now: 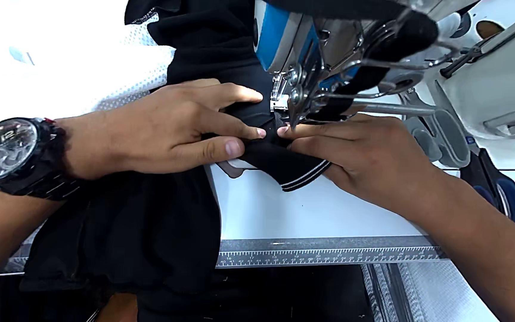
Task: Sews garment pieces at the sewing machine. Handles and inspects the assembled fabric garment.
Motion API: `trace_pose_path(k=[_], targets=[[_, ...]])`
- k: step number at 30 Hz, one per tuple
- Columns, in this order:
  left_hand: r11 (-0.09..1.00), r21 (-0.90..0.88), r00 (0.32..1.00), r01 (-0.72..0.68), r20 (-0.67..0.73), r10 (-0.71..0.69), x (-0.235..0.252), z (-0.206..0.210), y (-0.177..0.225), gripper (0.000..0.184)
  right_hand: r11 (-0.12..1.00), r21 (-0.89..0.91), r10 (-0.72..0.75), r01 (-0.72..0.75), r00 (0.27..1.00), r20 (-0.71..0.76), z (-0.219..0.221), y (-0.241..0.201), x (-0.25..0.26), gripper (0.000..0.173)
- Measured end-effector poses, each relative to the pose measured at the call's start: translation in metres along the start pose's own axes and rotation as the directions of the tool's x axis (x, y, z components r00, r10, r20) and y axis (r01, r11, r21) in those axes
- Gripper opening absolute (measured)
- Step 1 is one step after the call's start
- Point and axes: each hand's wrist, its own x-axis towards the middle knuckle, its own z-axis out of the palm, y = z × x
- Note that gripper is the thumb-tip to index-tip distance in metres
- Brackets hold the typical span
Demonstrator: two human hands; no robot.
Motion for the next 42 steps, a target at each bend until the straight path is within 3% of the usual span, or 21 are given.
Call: trace_pose_path(k=[7, 12, 14, 17, 18, 20, 23, 25, 27, 30, 32, 34, 38, 40, 42], targets=[[0.997, 0.078, 0.997, -0.018, -0.072, 0.023, 0.009, 0.001, -0.023, 0.057, 0.985, -0.146, 0.08, -0.089, 0.995, -0.067, 0.005, -0.002, -0.004, 0.028], [0.953, 0.302, 0.985, -0.005, -0.161, 0.056, 0.007, 0.007, -0.021, 0.06, 0.969, -0.1, 0.227, -0.227, 0.974, -0.02, 0.005, -0.007, -0.013, 0.038], [0.953, 0.28, 0.98, 0.114, -0.189, -0.062, 0.005, 0.01, -0.018, 0.059, 0.935, -0.042, 0.352, -0.353, 0.936, -0.022, 0.005, -0.017, -0.015, 0.046], [0.929, 0.233, 0.951, 0.287, -0.184, -0.248, 0.0, 0.015, -0.005, 0.06, 0.872, 0.046, 0.487, -0.487, 0.855, -0.179, 0.015, -0.056, -0.01, 0.04], [0.9, 0.233, 0.924, 0.368, -0.2, -0.326, -0.001, 0.019, 0.01, 0.06, 0.85, 0.076, 0.524, -0.521, 0.82, -0.233, 0.018, -0.077, -0.005, 0.036], [0.789, 0.191, 0.807, 0.584, -0.243, -0.538, -0.003, 0.031, 0.061, 0.058, 0.784, 0.138, 0.618, -0.605, 0.742, -0.262, 0.023, -0.122, 0.008, 0.034], [0.62, 0.042, 0.615, 0.783, -0.195, -0.764, -0.009, 0.027, 0.136, 0.049, 0.651, 0.137, 0.756, -0.747, 0.623, -0.198, 0.033, -0.176, 0.022, 0.068], [0.607, -0.008, 0.57, 0.795, -0.333, -0.751, -0.026, 0.007, 0.148, 0.034, 0.633, 0.065, 0.75, -0.772, 0.589, -0.301, 0.045, -0.191, 0.027, 0.073], [0.577, 0.086, 0.534, 0.812, -0.508, -0.676, -0.059, -0.01, 0.131, 0.033, 0.658, -0.032, 0.688, -0.753, 0.617, -0.382, 0.064, -0.198, 0.026, 0.065], [0.44, 0.116, 0.426, 0.891, -0.55, -0.718, -0.122, 0.003, 0.106, 0.053, 0.73, -0.009, 0.603, -0.683, 0.65, -0.463, 0.07, -0.194, 0.012, 0.037], [0.422, 0.109, 0.394, 0.9, -0.614, -0.684, -0.158, 0.015, 0.111, 0.05, 0.747, 0.039, 0.591, -0.664, 0.636, -0.496, 0.055, -0.19, 0.006, 0.033], [0.448, 0.075, 0.364, 0.891, -0.709, -0.604, -0.193, 0.014, 0.132, 0.046, 0.797, 0.083, 0.551, -0.598, 0.665, -0.505, 0.029, -0.187, 0.003, 0.033], [0.67, -0.165, 0.328, 0.724, -0.772, -0.544, -0.286, -0.045, 0.211, 0.042, 0.961, 0.117, 0.275, -0.249, 0.852, -0.446, -0.061, -0.168, 0.018, 0.031], [0.765, -0.305, 0.311, 0.567, -0.78, -0.542, -0.334, -0.082, 0.267, 0.039, 0.968, 0.219, 0.191, -0.12, 0.921, -0.339, -0.098, -0.163, 0.052, 0.03], [0.793, -0.361, 0.341, 0.49, -0.758, -0.556, -0.382, -0.118, 0.305, 0.034, 0.946, 0.324, 0.097, -0.023, 0.972, -0.215, -0.109, -0.176, 0.115, 0.022]])
